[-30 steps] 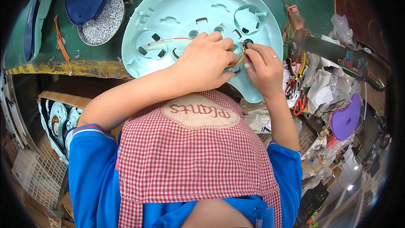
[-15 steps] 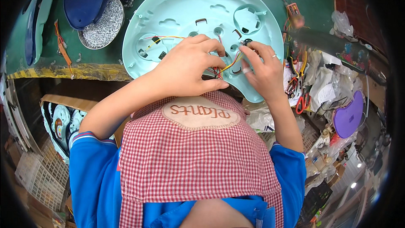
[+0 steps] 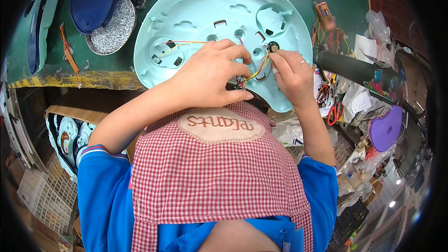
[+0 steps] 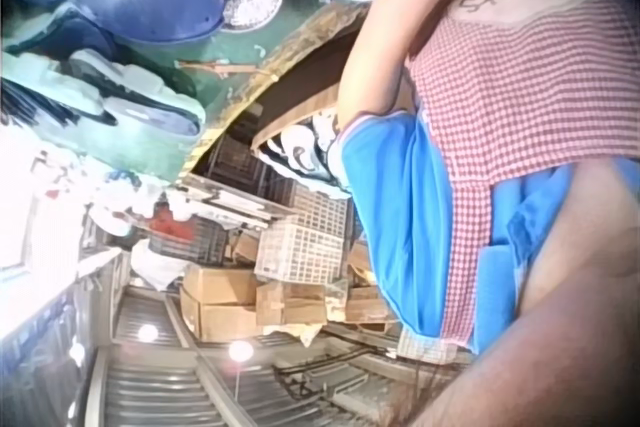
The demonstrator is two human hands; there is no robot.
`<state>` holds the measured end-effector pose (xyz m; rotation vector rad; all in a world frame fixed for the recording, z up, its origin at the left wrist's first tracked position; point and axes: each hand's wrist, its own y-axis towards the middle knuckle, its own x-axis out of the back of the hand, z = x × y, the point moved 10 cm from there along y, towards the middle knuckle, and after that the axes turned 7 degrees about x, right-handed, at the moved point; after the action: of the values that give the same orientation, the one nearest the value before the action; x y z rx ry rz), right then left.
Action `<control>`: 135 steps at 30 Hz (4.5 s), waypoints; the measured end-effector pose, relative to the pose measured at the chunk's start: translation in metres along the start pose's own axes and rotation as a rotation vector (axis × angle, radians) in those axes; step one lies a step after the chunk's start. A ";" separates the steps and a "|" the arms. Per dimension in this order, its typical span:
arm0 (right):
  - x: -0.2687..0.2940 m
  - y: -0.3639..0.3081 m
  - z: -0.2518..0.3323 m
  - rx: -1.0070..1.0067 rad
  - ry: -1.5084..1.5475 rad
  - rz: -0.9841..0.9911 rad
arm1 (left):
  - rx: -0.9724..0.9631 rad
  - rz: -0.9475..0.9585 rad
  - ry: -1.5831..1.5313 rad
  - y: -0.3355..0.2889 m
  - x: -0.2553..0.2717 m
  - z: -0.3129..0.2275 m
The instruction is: The person assembles a small electronic device by connecting wires to a circuit board inside a light blue plastic housing. They use a soldering iron to secure connections, cut wires with pliers, and attach a dark blue cover. The person tests the device by inserting batteries and checking for a light indicator.
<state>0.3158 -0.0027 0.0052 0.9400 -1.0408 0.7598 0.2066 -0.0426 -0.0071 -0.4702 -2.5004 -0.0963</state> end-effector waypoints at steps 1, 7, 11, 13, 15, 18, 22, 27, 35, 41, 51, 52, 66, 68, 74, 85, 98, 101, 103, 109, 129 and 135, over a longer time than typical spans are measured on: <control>0.002 -0.003 -0.002 -0.015 -0.008 -0.005 | 0.004 0.009 0.004 0.000 -0.001 0.000; 0.007 0.005 -0.003 -0.059 0.002 -0.012 | -0.012 -0.019 0.042 -0.001 -0.004 0.000; 0.003 0.006 -0.002 -0.051 -0.081 -0.055 | -0.006 -0.052 0.057 0.009 -0.003 -0.004; 0.001 0.002 -0.002 -0.056 -0.095 -0.069 | 0.083 -0.001 0.111 0.019 -0.009 0.001; -0.001 0.000 -0.004 -0.082 -0.074 -0.064 | 0.148 -0.076 0.217 0.029 -0.014 0.001; 0.007 0.004 0.000 -0.027 -0.122 -0.120 | 0.157 -0.135 0.249 0.039 -0.019 -0.001; 0.006 -0.002 -0.003 -0.076 -0.077 -0.095 | 0.098 -0.148 0.101 0.042 -0.019 0.003; 0.015 -0.005 -0.005 -0.192 -0.173 0.048 | 0.034 -0.197 0.129 0.032 -0.011 0.002; 0.015 0.021 0.009 -0.120 0.083 -0.228 | 0.167 -0.164 0.406 0.011 0.020 0.010; 0.003 0.027 0.001 -0.199 0.253 -0.177 | 0.079 -0.213 0.440 -0.007 0.025 0.012; -0.004 0.033 0.009 -0.075 0.076 -0.042 | 0.257 -0.307 0.506 -0.026 0.037 0.030; -0.004 0.035 0.008 -0.086 0.069 -0.015 | 0.246 -0.315 0.502 -0.026 0.038 0.028; -0.009 0.044 -0.011 -0.253 0.288 0.199 | 0.217 -0.307 0.451 -0.036 0.043 0.026; 0.006 0.032 -0.040 -0.499 0.381 -0.008 | 0.278 -0.305 0.508 -0.052 0.061 0.036; -0.017 0.095 0.036 -0.126 0.391 -0.052 | 0.249 -0.270 0.223 -0.041 0.078 0.025; -0.032 0.089 0.065 -0.052 0.874 0.455 | 0.235 -0.722 1.086 -0.011 0.207 0.087; -0.054 0.111 0.077 0.237 0.561 0.307 | 0.250 -0.736 0.373 -0.028 0.263 0.003; -0.047 0.119 0.035 -0.070 1.494 0.069 | 0.294 -0.737 -0.031 -0.048 0.274 -0.001; -0.045 0.115 0.001 -0.280 1.742 -0.196 | 0.290 -0.758 -0.338 -0.060 0.269 0.000; 0.032 0.127 -0.014 -0.531 1.484 -0.405 | 0.326 -0.654 -1.291 -0.052 0.183 0.013; 0.076 0.079 0.032 0.131 0.011 -0.616 | 0.398 -0.226 -1.064 -0.006 0.111 -0.036; 0.084 0.088 0.040 0.352 -0.027 -0.592 | 0.200 -0.140 -1.221 -0.004 0.099 -0.014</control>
<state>0.2529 0.0043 0.1157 1.4772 -0.6013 0.4343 0.1370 -0.0176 0.0604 -0.2913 -3.6673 0.5434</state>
